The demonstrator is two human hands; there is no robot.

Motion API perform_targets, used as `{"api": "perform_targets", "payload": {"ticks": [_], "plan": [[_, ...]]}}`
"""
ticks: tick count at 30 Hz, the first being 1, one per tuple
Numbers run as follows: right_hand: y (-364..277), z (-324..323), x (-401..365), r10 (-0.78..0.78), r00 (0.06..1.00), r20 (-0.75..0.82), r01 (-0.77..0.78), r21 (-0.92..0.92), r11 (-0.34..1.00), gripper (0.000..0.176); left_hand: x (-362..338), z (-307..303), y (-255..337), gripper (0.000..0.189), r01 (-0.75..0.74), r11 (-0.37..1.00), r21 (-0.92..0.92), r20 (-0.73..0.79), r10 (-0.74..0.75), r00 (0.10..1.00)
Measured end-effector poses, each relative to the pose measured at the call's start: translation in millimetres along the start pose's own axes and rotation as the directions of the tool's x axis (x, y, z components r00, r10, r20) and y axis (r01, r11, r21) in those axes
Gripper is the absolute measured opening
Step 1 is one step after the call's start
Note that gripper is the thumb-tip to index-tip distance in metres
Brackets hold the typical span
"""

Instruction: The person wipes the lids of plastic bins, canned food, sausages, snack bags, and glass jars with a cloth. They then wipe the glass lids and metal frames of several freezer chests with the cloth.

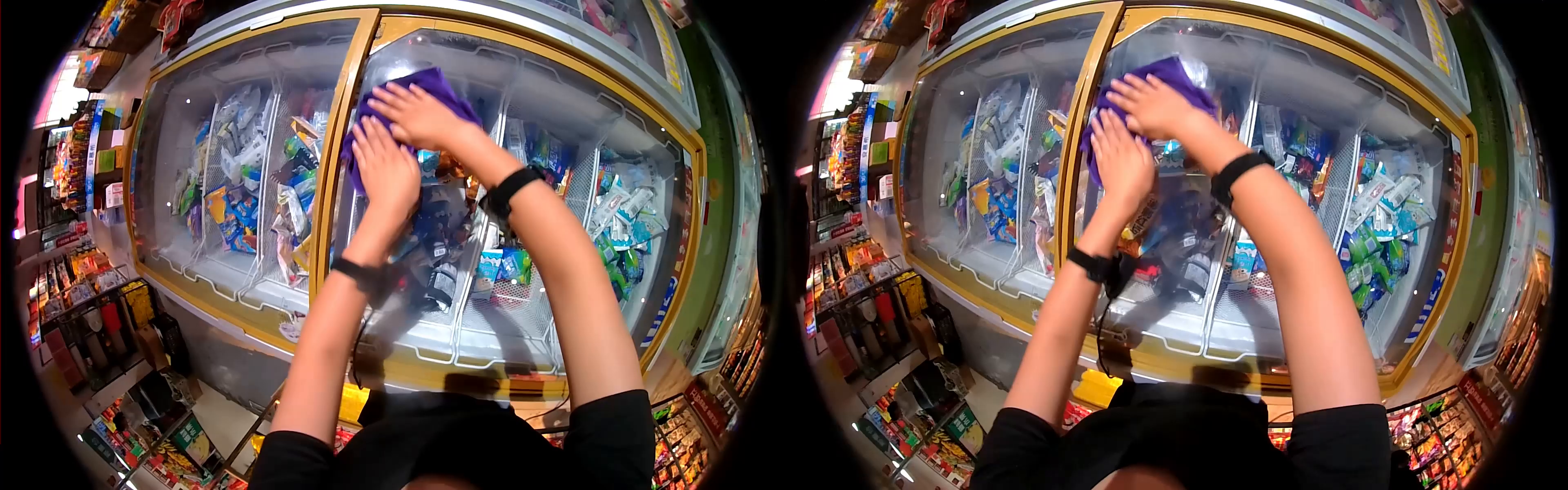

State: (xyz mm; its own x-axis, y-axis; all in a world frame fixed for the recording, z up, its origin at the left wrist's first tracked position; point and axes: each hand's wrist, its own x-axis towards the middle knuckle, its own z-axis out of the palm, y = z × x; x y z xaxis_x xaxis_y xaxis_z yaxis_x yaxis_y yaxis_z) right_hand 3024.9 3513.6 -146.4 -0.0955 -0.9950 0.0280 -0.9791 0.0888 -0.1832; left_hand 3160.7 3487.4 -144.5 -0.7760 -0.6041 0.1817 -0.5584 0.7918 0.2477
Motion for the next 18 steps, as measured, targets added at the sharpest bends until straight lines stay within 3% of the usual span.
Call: {"api": "perform_targets", "payload": {"ticks": [3, 5, 8, 13, 18], "plan": [[57, -5, 15, 0.086, 0.996, -0.017, -0.087, -0.035, 0.996, 0.054, 58, 24, 2, 0.06, -0.146, 0.989, -0.008, -0.028, 0.146, 0.989], [96, 4, 12, 0.163, 0.979, -0.119, -0.169, -0.045, 0.985, 0.056, 90, 31, 9, 0.06, -0.256, 0.965, -0.054, 0.0, 0.257, 0.967], [108, 4, -5, 0.302, 0.937, -0.175, -0.315, -0.049, 0.948, 0.057, 102, 41, 15, 0.059, -0.332, 0.943, -0.037, -0.017, 0.331, 0.943], [74, -5, -51, 0.38, 0.92, -0.098, -0.388, -0.084, 0.918, 0.061, 60, 24, 17, 0.058, -0.365, 0.927, -0.086, 0.024, 0.368, 0.929], [-12, -9, -117, 0.394, 0.914, -0.097, -0.398, -0.023, 0.917, 0.066, -25, -10, 15, 0.057, -0.403, 0.899, -0.173, 0.095, 0.422, 0.901]]}}
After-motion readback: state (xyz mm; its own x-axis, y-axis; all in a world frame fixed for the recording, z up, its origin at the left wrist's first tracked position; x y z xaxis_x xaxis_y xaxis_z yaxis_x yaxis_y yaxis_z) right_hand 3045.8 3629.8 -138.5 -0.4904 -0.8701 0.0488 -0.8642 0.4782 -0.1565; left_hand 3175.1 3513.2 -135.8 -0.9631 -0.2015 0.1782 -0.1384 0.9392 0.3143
